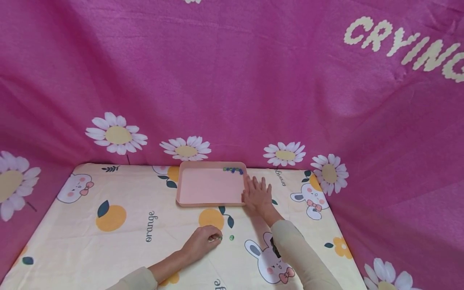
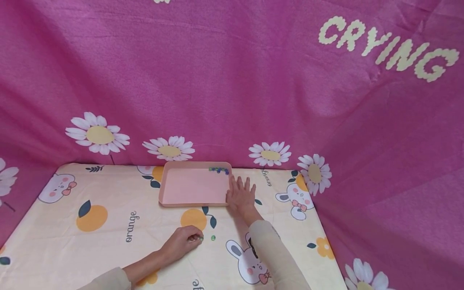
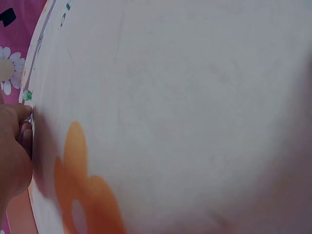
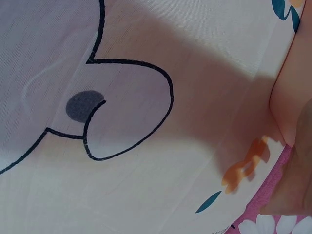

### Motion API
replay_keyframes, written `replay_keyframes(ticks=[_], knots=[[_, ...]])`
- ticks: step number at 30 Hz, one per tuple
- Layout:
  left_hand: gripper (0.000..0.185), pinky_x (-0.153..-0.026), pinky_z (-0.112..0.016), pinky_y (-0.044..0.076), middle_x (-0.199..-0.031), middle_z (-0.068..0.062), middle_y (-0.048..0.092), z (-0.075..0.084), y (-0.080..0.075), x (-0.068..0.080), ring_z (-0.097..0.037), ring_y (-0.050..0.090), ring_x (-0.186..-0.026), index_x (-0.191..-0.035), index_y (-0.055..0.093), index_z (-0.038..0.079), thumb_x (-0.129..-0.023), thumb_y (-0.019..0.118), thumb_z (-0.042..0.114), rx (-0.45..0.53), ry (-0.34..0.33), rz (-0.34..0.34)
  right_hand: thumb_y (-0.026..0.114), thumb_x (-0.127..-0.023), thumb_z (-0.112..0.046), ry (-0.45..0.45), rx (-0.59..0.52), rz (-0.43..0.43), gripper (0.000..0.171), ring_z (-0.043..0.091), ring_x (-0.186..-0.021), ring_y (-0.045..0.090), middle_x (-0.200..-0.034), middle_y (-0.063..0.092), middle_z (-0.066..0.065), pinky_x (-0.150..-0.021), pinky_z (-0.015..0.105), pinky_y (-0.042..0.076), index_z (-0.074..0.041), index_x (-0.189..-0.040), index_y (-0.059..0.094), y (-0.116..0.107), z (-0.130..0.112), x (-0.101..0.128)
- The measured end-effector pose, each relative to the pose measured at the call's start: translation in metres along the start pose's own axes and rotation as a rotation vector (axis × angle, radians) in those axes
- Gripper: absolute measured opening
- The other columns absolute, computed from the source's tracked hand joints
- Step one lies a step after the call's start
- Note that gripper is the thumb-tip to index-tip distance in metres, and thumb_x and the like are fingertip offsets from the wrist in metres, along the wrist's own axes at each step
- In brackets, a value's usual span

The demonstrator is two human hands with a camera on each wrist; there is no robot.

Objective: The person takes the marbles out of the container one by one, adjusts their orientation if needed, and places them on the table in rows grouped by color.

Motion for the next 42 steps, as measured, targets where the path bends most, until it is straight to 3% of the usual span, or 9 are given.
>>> replay_keyframes(ticks=[11,16,21,26,34,42], knots=[[0.017,-0.067,-0.021,0.049,-0.087,0.008,0.062,-0.001,0.0,0.0,-0.002,0.053,-0.076,-0.098,0.071,0.01,-0.084,0.079,0.005,-0.016,-0.005,0.013,0.033,-0.105,-0.044,-0.006,-0.004,-0.006,0.068,0.047,-0.147,0.008,-0.164,0.019,0.012,-0.114,0.065,0.012,-0.019,-0.162,0.007,0.001,-0.001,-0.003],[0.024,-0.068,-0.02,0.053,-0.092,0.002,0.066,-0.001,-0.003,-0.002,-0.002,0.058,-0.077,-0.108,0.068,0.005,-0.086,0.077,0.005,0.068,-0.022,0.035,0.032,-0.105,-0.044,-0.006,0.004,-0.018,0.067,0.046,-0.148,0.007,-0.164,0.018,0.012,-0.114,0.065,0.011,-0.018,-0.162,0.007,-0.001,-0.003,-0.004],[0.028,-0.067,-0.021,0.054,-0.092,0.002,0.066,0.002,-0.012,-0.012,-0.003,0.06,-0.077,-0.113,0.066,0.002,-0.087,0.076,0.005,0.134,-0.018,0.099,0.032,-0.105,-0.044,-0.015,-0.005,-0.015,0.067,0.047,-0.147,0.007,-0.164,0.018,0.013,-0.114,0.066,0.011,-0.018,-0.162,0.008,-0.002,-0.005,-0.003],[0.027,-0.07,-0.022,0.054,-0.094,0.003,0.064,0.009,-0.027,-0.034,-0.007,0.058,-0.08,-0.114,0.066,0.002,-0.089,0.075,0.007,0.108,-0.026,0.139,0.032,-0.105,-0.044,-0.007,-0.01,-0.031,0.066,0.047,-0.148,0.006,-0.164,0.017,0.012,-0.114,0.065,0.009,-0.019,-0.162,0.007,-0.003,-0.006,-0.002],[0.03,-0.081,-0.026,0.056,-0.098,-0.002,0.067,0.006,-0.052,-0.088,-0.016,0.063,-0.087,-0.119,0.064,0.003,-0.091,0.073,0.009,0.118,-0.033,0.195,0.035,-0.105,-0.042,-0.01,-0.014,0.003,0.067,0.047,-0.147,0.008,-0.164,0.019,0.013,-0.113,0.067,0.01,-0.019,-0.162,0.008,-0.001,-0.005,-0.003],[0.027,-0.084,-0.034,0.056,-0.1,-0.009,0.07,-0.007,-0.065,-0.128,-0.022,0.065,-0.09,-0.115,0.066,-0.002,-0.092,0.072,0.008,0.112,-0.135,0.288,0.037,-0.104,-0.044,0.002,-0.036,0.003,0.07,0.046,-0.148,0.005,-0.165,0.017,0.01,-0.113,0.068,0.009,-0.022,-0.162,0.002,0.003,-0.001,-0.001]])
Point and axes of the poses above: each hand's wrist, its own x-axis away from the middle knuckle, its own y-axis out of the palm, z = x × y, the point moved 2 cm from there along -x, towards the middle knuckle
